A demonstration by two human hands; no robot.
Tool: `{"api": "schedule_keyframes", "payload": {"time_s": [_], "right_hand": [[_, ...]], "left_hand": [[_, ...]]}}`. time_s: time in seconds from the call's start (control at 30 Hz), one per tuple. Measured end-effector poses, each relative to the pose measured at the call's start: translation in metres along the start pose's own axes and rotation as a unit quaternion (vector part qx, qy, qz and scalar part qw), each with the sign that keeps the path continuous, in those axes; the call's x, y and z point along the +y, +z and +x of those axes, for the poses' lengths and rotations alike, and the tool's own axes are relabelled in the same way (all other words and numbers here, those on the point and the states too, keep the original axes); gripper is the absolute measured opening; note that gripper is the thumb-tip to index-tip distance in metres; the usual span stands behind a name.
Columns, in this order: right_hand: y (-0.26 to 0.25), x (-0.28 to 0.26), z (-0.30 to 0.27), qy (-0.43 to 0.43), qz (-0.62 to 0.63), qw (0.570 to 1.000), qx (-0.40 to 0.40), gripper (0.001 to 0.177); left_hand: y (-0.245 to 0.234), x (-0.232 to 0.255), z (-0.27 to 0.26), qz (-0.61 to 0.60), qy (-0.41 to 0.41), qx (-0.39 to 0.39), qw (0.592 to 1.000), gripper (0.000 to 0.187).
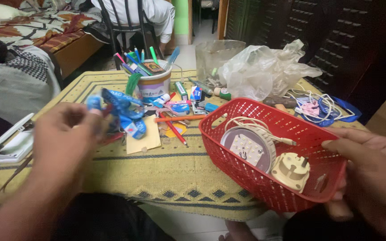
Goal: The person disassembles a small metal component, then uses a hammer to break the base of a light fixture. They then use a screwdriver to open a plastic electrical socket and adjust its internal parts.
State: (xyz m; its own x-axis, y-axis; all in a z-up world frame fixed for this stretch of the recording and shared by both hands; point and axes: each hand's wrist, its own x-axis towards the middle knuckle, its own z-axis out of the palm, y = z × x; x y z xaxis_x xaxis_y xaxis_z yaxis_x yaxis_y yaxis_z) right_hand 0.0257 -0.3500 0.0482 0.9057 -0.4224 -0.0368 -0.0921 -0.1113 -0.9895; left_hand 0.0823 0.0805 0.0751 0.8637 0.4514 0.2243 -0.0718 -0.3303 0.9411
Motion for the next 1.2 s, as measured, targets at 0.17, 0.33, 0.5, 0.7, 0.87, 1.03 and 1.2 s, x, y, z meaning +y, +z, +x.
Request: {"api": "schedule_keyframes", "payload": {"time_s": [0.17, 0.33, 0.5, 0.7, 0.87, 1.03, 1.2], "right_hand": [[-0.003, 0.006, 0.003, -0.009, 0.003, 1.000, -0.002, 0.032], [-0.006, 0.004, 0.001, -0.012, 0.002, 1.000, -0.026, 0.030], [-0.006, 0.002, -0.006, -0.019, 0.032, 0.997, -0.065, 0.029], [-0.003, -0.006, -0.007, -0.012, 0.020, 0.999, -0.047, 0.030], [-0.001, -0.004, -0.004, -0.009, 0.016, 0.999, -0.028, 0.031], [-0.003, -0.001, 0.002, 0.024, -0.019, 1.000, 0.004, 0.030], [-0.004, 0.005, 0.004, -0.031, 0.008, 0.999, -0.027, 0.030]], "left_hand": [[0.011, 0.010, -0.005, 0.252, 0.295, 0.033, 0.921, 0.025], [0.061, 0.033, 0.014, 0.230, 0.326, -0.228, 0.888, 0.035], [0.092, 0.027, 0.022, 0.423, 0.235, -0.311, 0.818, 0.038], [0.081, 0.023, 0.032, 0.198, 0.191, -0.346, 0.897, 0.036], [0.060, 0.020, 0.041, 0.021, 0.131, -0.198, 0.971, 0.030], [0.041, 0.022, 0.059, -0.046, 0.099, -0.098, 0.989, 0.034], [0.026, 0.028, 0.055, 0.301, 0.004, -0.171, 0.938, 0.034]]}}
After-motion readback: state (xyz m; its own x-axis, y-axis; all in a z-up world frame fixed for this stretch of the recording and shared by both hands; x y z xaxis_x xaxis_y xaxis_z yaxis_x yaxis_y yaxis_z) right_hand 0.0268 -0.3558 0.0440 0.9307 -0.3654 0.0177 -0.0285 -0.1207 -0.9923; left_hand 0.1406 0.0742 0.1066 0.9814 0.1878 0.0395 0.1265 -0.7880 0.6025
